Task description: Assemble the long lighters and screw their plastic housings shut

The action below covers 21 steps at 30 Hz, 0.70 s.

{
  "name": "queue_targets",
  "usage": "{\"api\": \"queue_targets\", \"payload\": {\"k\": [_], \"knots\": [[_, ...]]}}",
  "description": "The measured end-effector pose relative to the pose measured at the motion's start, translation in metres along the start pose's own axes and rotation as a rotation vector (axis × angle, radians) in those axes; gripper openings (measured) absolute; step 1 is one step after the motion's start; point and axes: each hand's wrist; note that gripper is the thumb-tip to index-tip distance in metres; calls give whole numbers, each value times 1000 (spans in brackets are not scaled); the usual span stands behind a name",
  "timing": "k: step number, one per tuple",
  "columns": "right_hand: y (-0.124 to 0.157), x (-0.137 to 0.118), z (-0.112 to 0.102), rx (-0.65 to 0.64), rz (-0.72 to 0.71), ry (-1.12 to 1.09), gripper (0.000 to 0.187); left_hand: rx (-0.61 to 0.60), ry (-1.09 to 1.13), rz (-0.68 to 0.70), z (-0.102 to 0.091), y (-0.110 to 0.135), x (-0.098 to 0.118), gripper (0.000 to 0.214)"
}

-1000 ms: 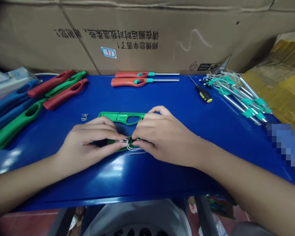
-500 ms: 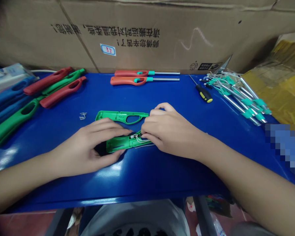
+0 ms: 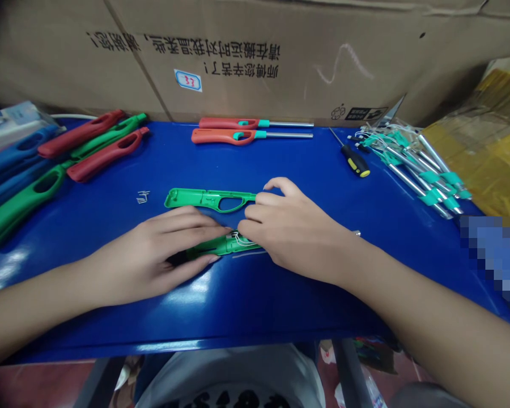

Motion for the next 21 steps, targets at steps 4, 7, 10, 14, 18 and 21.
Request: {"api": "queue_targets", "payload": {"k": [4, 7, 10, 14, 18, 21], "knots": [[-1, -4, -2, -36, -30, 65, 27, -12, -21, 14, 1, 2, -1, 34], [-2, -9, -4, -60, -33, 109, 29, -1, -15, 21, 1, 2, -1, 34], [-1, -12, -5, -57, -29, 139, 29, -6, -27, 34, 2, 0, -1, 33], [0, -12, -6, -44, -26, 147, 29, -43, -134, 75, 3, 0, 0, 33], [1, -9, -6, -74, -3, 79, 29, -62, -280, 102, 3, -1, 4, 33], [2, -7, -7, -92, 14, 36, 29, -69, -323, 108, 3, -1, 5, 33]]}}
Point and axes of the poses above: each hand's wrist, its own y-axis away from the middle knuckle, its own z-axis out of the palm, x = y × z, and after that the axes turned 5 degrees about y, right-handed
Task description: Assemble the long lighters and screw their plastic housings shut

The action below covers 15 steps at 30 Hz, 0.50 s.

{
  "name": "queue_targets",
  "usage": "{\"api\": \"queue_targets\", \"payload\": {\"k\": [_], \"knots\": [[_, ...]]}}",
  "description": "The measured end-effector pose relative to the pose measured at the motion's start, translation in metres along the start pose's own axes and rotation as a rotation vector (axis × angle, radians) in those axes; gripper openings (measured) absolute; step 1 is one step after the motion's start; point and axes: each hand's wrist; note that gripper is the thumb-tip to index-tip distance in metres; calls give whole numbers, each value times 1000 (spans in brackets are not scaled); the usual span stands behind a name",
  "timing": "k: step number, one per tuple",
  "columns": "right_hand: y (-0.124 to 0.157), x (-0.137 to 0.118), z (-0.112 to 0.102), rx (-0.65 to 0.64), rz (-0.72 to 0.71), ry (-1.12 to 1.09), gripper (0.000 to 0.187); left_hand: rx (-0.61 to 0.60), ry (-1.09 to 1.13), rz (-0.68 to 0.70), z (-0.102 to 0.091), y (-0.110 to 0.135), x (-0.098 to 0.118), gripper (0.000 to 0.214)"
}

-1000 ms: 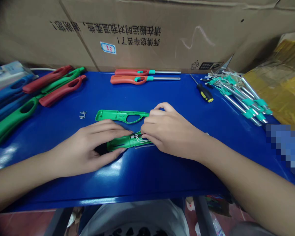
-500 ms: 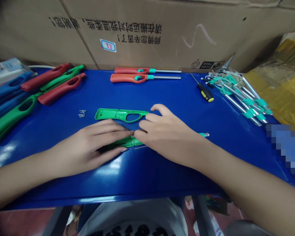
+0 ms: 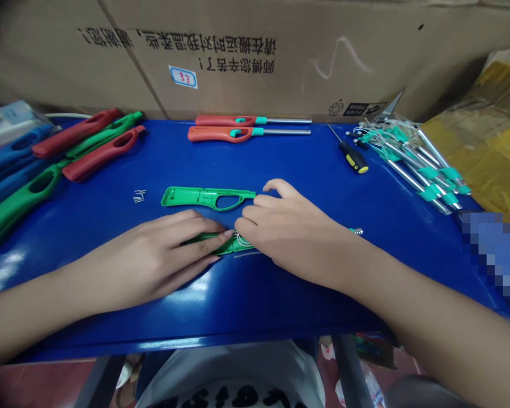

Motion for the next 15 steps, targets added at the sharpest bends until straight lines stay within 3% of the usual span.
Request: {"api": "queue_targets", "payload": {"k": [9, 15], "knots": [[0, 2, -3, -16, -14, 18, 31, 25, 26, 14, 1, 0, 0, 33], [1, 2, -6, -37, -19, 9, 34, 112, 82, 40, 3, 3, -3, 39]]}}
Point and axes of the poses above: each hand's wrist, its own y-axis away from the middle knuckle, its own z-axis out of the palm, x = y × z, and after that the axes turned 5 degrees about y, right-handed
